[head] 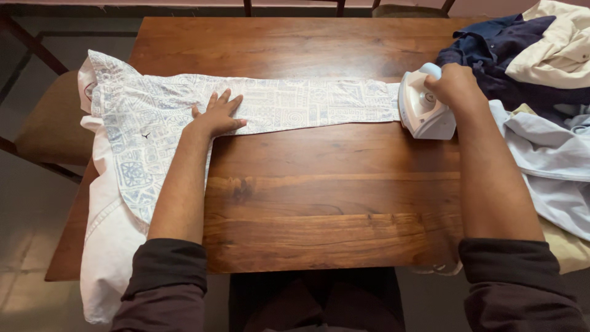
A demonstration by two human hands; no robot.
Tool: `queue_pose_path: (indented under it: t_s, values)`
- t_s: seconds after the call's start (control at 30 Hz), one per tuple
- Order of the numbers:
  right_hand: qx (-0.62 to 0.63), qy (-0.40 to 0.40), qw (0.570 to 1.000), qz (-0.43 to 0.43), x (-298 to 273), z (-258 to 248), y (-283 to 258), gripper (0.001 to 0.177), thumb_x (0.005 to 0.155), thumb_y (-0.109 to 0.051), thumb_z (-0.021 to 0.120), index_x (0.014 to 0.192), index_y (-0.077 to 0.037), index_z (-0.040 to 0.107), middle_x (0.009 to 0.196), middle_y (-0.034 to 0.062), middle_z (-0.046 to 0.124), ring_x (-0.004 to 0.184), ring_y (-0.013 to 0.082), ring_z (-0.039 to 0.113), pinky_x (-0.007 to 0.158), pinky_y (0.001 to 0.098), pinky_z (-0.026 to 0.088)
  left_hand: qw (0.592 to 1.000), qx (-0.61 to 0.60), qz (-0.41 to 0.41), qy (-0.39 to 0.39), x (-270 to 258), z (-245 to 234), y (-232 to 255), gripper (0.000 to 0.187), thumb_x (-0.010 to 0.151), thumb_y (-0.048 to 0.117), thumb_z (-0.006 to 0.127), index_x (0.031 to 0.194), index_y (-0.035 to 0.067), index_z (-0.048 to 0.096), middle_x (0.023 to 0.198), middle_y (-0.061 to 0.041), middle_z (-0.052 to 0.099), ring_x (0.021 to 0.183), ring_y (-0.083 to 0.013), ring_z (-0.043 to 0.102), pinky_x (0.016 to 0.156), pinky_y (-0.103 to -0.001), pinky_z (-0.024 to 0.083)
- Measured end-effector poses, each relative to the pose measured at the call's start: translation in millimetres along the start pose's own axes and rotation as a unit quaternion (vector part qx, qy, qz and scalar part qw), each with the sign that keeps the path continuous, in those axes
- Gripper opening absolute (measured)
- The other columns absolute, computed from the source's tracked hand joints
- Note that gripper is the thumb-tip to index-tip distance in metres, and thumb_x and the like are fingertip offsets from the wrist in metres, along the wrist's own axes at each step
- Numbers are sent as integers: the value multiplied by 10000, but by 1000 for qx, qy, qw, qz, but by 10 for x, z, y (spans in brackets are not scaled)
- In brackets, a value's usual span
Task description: The person irons a patterned shirt on a wooden table using a white electric iron. They smooth the fabric, iron the main body, flip the shirt to iron the inside, and then iron the sleeves. The person adjusts the shirt's position multiple times to ensure all areas are covered.
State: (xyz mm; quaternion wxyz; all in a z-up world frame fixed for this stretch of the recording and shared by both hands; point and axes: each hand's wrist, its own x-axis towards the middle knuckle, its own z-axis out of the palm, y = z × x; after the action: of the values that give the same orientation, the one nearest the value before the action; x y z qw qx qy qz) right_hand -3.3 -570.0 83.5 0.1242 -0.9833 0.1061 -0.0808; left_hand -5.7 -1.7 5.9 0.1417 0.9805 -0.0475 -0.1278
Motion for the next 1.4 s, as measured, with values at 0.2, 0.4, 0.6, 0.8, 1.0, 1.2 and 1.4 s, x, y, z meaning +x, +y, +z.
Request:
queue_pose_path:
  t_s: [0.2,0.4,0.6,0.8,1.0,1.2,1.4]
  values:
    - [-22,46,998,-41,164,136,230,530,927,-374,693,1158,102,721,1099,378,680,1044,512,659,939,527,509,1000,-4,-2,0,1,1,3,866,848,616,641,1596,435,244,1733,65,35,1600,-223,-42,1193,-735,-33]
    - [27,115,993,-16,63,77,240,476,942,-335,689,1127,103,717,1016,391,673,971,520,674,890,535,528,1000,9,-3,-1,-14,-7,18,867,848,597,649,1600,430,252,1739,55,41,1602,-237,-33,1183,-752,-19]
    - [46,200,976,-68,-54,78,298,452,1017,-313,702,1090,131,667,975,382,669,934,534,666,859,560,522,1000,-4,4,2,-40,-18,18,868,847,596,651,1600,423,257,1738,44,46,1602,-239,-33,1184,-747,-16]
    - [55,218,969,-99,-130,81,249,390,1030,-286,701,1127,91,691,975,359,686,919,524,667,854,556,517,1000,-5,3,6,4,28,-10,858,865,596,631,1608,396,250,1742,47,35,1602,-228,-25,1182,-751,-26]
    - [127,180,954,-205,-259,-128,-119,363,1031,-271,721,1180,60,712,1019,290,710,947,434,706,847,483,545,999,-24,12,39,5,62,-26,962,840,570,678,1632,366,172,1736,21,48,1599,-232,19,1177,-749,-8]
    - [171,7,975,-142,-452,-183,-1104,388,1002,-306,660,1286,-43,667,1021,179,725,766,295,723,687,429,593,986,-112,31,120,-41,67,-116,909,857,450,712,1613,330,223,1717,-35,111,1573,-247,110,1186,-694,62]
    - [158,-86,953,-245,-696,185,-2047,464,970,-306,680,1333,-20,644,1043,221,745,768,304,729,731,451,573,919,-174,131,329,209,268,-598,507,887,144,606,1394,145,635,1606,-159,414,1482,-374,323,1216,-505,318]
